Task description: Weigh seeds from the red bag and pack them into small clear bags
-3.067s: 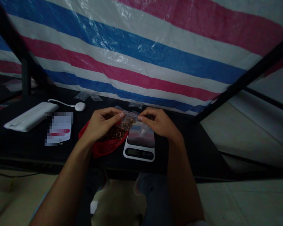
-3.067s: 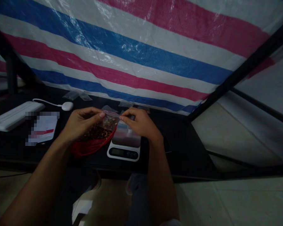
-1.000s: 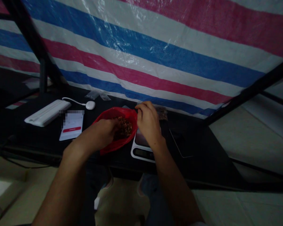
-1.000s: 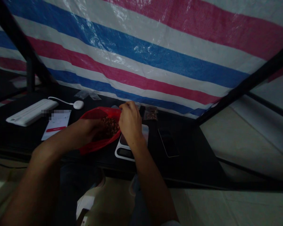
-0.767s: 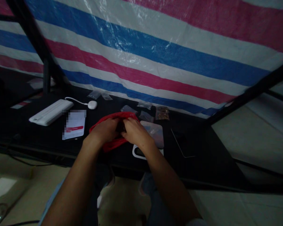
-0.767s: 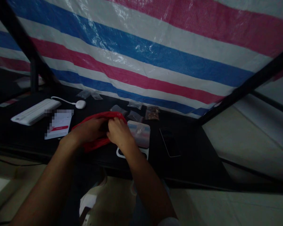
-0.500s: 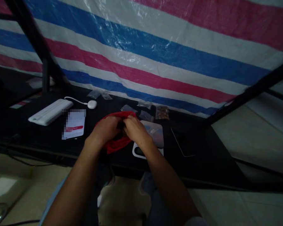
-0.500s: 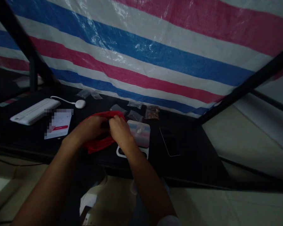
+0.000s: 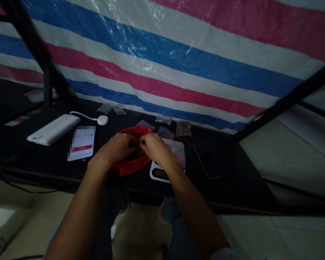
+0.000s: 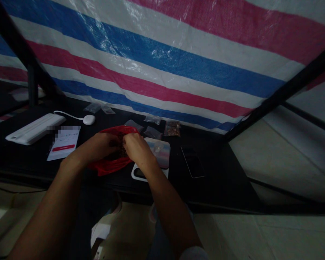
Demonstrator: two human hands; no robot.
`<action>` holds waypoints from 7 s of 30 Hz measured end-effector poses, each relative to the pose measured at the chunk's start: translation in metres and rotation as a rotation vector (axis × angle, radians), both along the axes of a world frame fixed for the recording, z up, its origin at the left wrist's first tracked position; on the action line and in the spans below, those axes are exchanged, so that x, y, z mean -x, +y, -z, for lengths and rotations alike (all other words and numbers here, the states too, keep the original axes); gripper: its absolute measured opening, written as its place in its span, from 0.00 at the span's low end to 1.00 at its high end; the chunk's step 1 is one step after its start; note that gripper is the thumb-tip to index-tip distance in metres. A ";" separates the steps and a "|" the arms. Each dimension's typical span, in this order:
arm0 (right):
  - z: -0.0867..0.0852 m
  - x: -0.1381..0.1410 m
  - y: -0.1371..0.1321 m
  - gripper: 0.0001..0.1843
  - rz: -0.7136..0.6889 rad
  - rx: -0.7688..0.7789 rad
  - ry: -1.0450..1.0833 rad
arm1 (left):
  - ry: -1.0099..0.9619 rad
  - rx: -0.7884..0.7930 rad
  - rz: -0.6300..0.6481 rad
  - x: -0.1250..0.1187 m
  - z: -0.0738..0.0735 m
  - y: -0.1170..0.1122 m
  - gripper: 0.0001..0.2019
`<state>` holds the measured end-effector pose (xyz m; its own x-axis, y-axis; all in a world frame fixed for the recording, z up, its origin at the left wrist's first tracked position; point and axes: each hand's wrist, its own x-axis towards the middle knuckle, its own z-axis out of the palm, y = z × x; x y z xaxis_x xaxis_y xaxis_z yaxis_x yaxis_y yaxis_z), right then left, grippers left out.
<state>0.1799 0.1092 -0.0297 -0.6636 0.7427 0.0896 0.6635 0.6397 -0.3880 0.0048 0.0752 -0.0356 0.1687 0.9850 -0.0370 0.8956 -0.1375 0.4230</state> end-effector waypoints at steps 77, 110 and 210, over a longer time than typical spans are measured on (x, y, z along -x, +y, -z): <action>-0.020 -0.065 0.013 0.09 0.201 -0.041 -0.192 | 0.129 0.156 -0.018 0.000 0.013 0.004 0.27; -0.005 -0.007 -0.001 0.10 -0.010 0.020 -0.109 | -0.038 0.101 0.010 -0.004 0.003 0.002 0.13; -0.020 -0.137 0.024 0.08 0.215 0.343 0.266 | -0.596 -0.315 0.330 -0.117 0.013 0.028 0.12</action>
